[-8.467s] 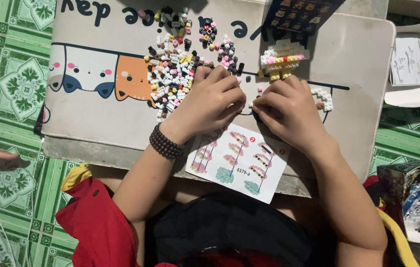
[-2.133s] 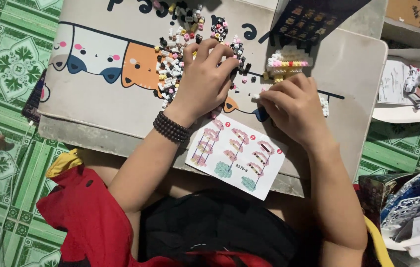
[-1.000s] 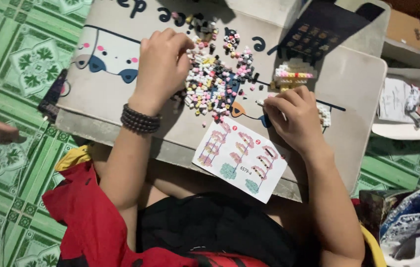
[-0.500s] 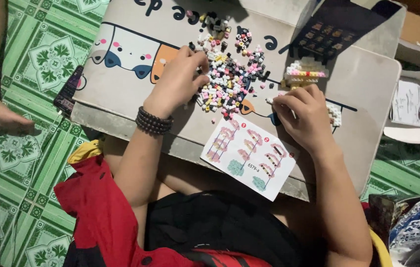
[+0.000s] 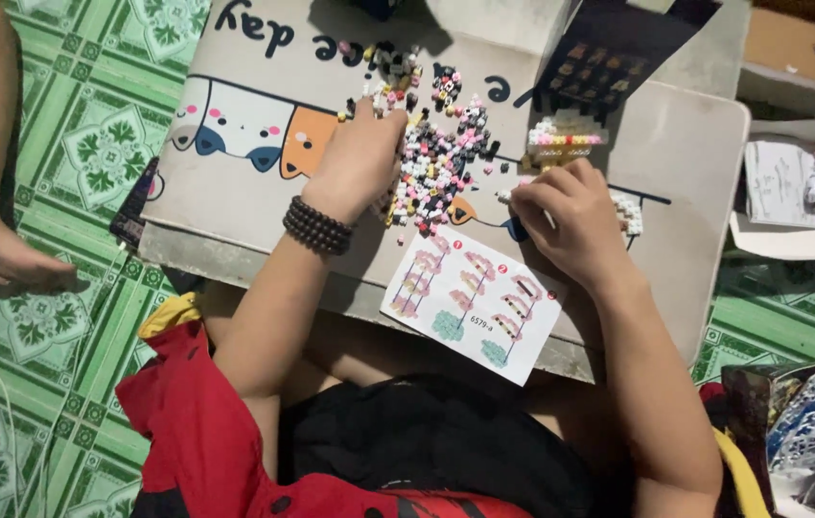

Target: Assembling a small figure using interlocking plastic blocks while following a printed instruction sheet.

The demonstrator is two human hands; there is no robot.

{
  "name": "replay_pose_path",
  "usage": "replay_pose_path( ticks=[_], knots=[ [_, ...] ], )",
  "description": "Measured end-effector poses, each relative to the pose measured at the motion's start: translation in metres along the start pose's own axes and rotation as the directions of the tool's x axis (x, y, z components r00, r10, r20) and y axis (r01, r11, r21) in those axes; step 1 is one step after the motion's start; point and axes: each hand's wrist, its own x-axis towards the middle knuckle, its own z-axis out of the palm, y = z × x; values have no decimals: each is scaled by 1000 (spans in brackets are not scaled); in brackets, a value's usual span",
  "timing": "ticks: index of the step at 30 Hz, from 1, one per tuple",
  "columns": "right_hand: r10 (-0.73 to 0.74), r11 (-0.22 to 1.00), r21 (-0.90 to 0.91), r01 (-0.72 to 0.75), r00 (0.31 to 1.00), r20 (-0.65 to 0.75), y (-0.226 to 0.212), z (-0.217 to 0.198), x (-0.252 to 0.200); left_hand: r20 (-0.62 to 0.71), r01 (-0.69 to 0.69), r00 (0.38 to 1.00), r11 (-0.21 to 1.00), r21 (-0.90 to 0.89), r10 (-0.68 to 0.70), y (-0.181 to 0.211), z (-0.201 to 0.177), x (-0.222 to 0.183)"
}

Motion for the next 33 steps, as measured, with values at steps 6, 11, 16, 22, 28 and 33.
replay_pose_path(
  ticks=[6,11,16,22,28,33],
  knots=[
    [156,987,67,-150,981,-112,-2,-1,2,-102,-99,990,994,-44,94,-20,13,8],
    [183,983,47,-179,975,-125,6,-1,-2,14,-264,960,918,-296,280,47,14,-7],
    [212,977,54,-207,971,-115,4,-6,-1,8,-511,854,842,-173,520,58,42,6],
    [235,972,30,-234,969,-72,4,-7,-1,-34,-605,795,788,-115,605,50,23,-3],
    [230,973,33,-228,970,-74,1,-7,-2,26,-634,773,773,-15,634,13,21,-14],
    [201,980,12,-201,978,-58,2,-1,-2,-146,-654,743,755,50,653,-17,7,-19]
  ],
)
